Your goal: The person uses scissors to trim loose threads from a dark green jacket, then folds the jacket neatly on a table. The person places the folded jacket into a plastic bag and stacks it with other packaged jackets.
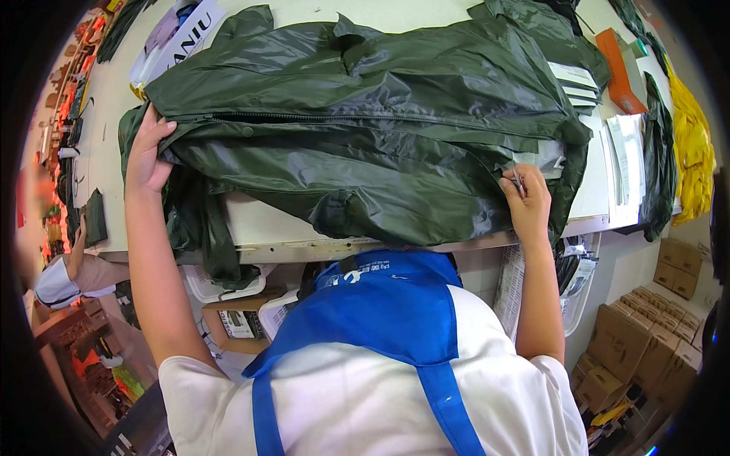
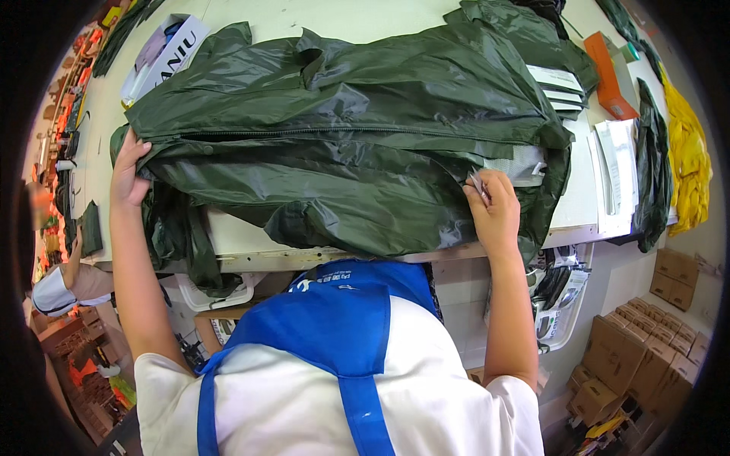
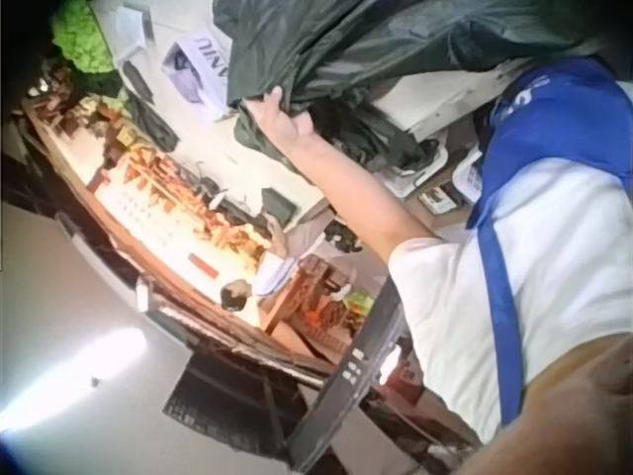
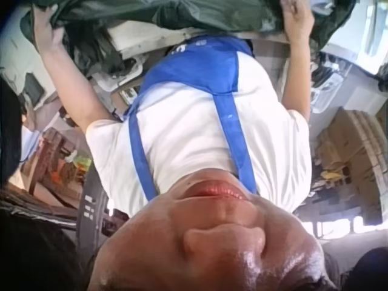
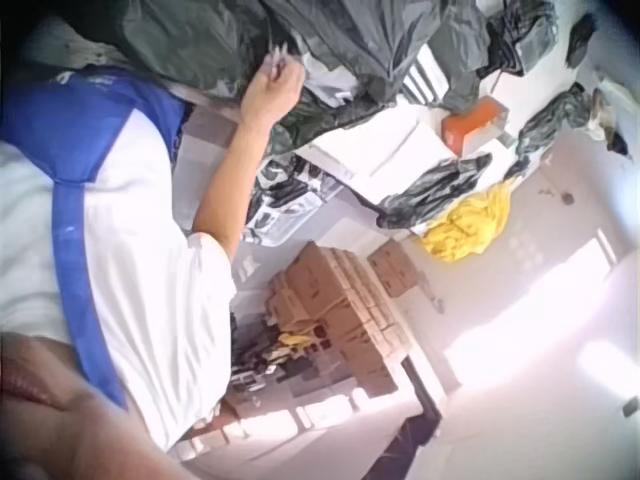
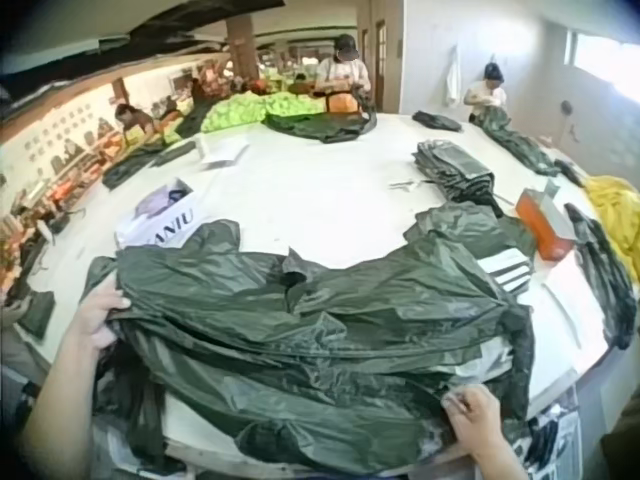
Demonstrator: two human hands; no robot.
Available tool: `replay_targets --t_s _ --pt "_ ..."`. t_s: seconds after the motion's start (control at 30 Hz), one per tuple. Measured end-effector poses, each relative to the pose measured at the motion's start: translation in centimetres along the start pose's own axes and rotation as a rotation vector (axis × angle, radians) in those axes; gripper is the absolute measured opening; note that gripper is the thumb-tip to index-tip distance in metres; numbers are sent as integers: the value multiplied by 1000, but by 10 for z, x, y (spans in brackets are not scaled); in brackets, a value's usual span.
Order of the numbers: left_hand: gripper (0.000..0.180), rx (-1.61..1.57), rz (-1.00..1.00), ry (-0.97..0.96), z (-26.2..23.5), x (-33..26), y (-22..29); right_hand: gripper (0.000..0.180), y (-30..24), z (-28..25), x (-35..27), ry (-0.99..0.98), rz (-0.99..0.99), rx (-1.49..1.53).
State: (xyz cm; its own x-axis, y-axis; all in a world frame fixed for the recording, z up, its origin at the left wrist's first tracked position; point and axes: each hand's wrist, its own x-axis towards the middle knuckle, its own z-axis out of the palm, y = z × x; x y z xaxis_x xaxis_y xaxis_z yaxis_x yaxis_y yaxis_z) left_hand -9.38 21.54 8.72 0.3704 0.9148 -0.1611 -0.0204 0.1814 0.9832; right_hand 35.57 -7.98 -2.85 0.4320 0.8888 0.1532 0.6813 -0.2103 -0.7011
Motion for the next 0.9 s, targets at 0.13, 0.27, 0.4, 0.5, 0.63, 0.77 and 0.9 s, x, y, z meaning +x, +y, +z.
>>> replay_targets --t_s 0.13,0.27,0.4,0.5,0.63,0.77,0.9 --pt "68 -40 4 -43 -4 5 -2 31 -7 24 19 -277 43 -125" --pt "70 -42 13 -47 -8 4 -1 19 -25 1 25 -137 -180 -222" --pt "69 -47 33 -49 -19 7 -8 20 -32 -38 -49 -83 -476 -267" --pt "75 58 3 -91 -8 7 -9 19 -37 -35 -81 -644 -230 -85" --pt "81 265 53 -91 5 -2 2 17 -49 -9 -18 -395 -115 224" --pt "84 284 116 -96 19 -8 12 18 -164 102 53 -472 -267 572" --pt "86 300 151 -116 40 -21 23 39 -251 154 107 -701 41 565"
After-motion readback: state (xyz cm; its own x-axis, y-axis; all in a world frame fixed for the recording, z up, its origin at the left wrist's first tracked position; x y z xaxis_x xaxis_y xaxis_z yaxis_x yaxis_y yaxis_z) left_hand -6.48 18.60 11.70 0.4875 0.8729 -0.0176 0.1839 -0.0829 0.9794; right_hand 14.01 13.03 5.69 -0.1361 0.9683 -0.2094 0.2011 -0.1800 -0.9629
